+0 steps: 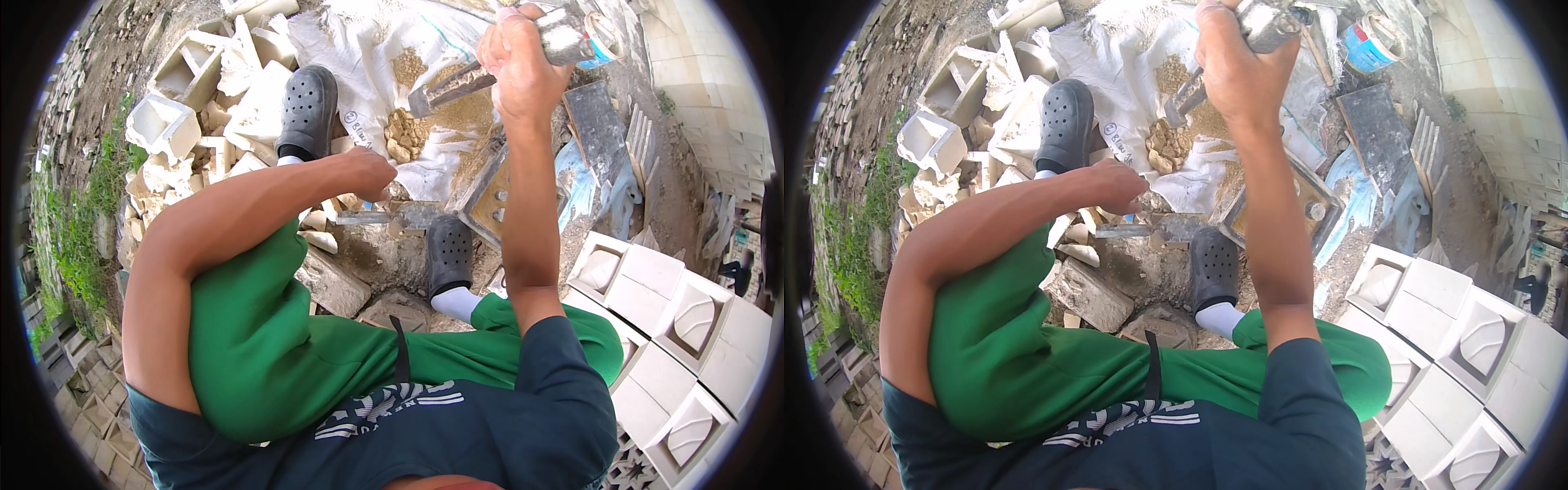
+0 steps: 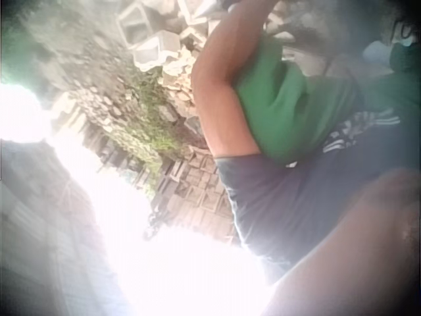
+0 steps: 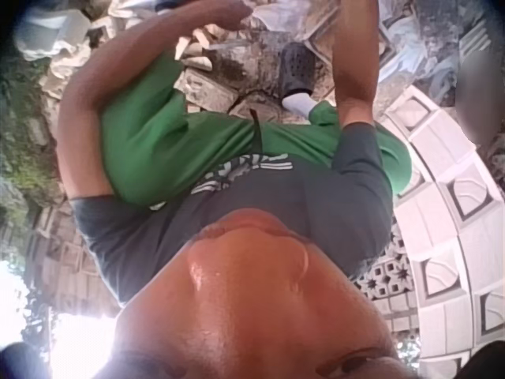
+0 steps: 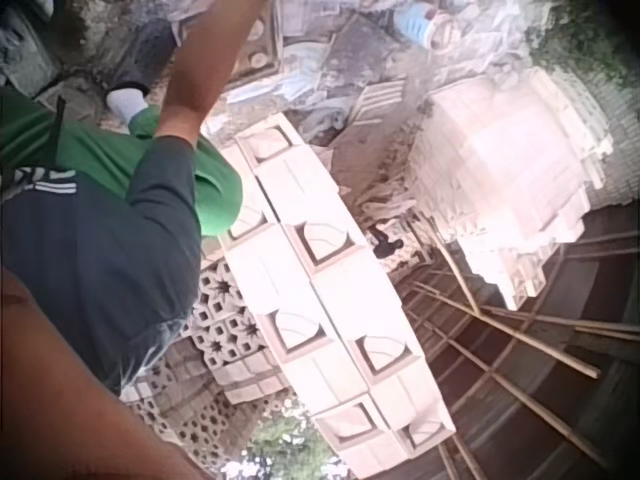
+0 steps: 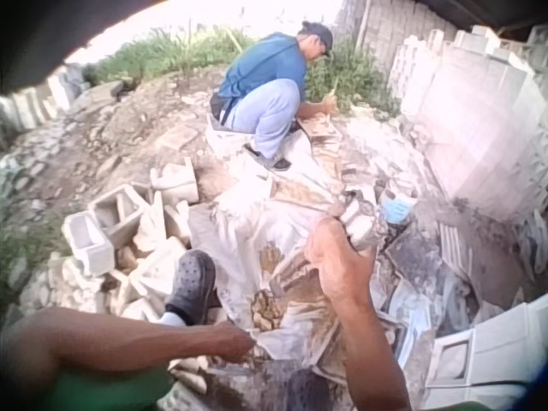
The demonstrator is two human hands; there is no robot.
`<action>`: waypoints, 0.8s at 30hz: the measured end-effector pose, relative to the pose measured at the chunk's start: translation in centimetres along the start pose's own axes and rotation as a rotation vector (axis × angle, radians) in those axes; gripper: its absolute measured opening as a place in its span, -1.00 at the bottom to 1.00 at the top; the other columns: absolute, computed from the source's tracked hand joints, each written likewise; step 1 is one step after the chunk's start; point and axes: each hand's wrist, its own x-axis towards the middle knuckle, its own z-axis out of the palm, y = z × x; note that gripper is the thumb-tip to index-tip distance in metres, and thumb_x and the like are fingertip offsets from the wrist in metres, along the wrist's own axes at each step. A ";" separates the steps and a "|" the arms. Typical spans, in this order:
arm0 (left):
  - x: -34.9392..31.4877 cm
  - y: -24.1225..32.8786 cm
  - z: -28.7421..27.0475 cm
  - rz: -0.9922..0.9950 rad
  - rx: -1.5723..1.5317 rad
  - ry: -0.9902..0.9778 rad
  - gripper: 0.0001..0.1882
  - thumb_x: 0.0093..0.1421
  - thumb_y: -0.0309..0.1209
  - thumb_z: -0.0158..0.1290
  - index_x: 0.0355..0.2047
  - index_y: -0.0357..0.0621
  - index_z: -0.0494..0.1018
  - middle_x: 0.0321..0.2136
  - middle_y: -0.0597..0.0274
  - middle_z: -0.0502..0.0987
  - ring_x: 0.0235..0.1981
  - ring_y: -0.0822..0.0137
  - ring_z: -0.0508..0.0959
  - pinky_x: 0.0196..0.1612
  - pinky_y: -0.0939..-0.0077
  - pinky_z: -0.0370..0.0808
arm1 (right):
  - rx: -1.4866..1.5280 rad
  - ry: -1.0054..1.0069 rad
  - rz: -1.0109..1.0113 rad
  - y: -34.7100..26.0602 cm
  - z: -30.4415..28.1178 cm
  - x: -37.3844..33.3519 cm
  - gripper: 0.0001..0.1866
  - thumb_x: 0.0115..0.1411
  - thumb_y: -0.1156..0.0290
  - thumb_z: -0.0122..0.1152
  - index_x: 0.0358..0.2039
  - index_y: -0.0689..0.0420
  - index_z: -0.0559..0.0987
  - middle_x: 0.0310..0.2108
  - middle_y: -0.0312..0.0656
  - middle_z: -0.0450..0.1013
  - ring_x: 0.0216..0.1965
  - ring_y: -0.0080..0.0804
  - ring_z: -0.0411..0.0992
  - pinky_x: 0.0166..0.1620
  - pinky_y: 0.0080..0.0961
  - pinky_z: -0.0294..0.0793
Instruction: The person breaks up and mixes dry building materials using a hand tool and then scoops the mixture into a mold.
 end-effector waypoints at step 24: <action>0.8 1.1 0.1 0.029 0.079 -0.078 -0.60 0.13 -0.09 0.02 -0.18 -0.13 0.47 -0.27 0.06 0.56 -0.17 0.06 0.54 -0.13 0.15 0.45 | -0.353 -0.202 0.253 8.7 -2.5 -2.8 -0.70 0.09 0.64 -0.07 -0.76 0.13 0.24 -0.79 -0.41 0.14 -0.76 -0.67 0.08 -0.67 -0.62 0.06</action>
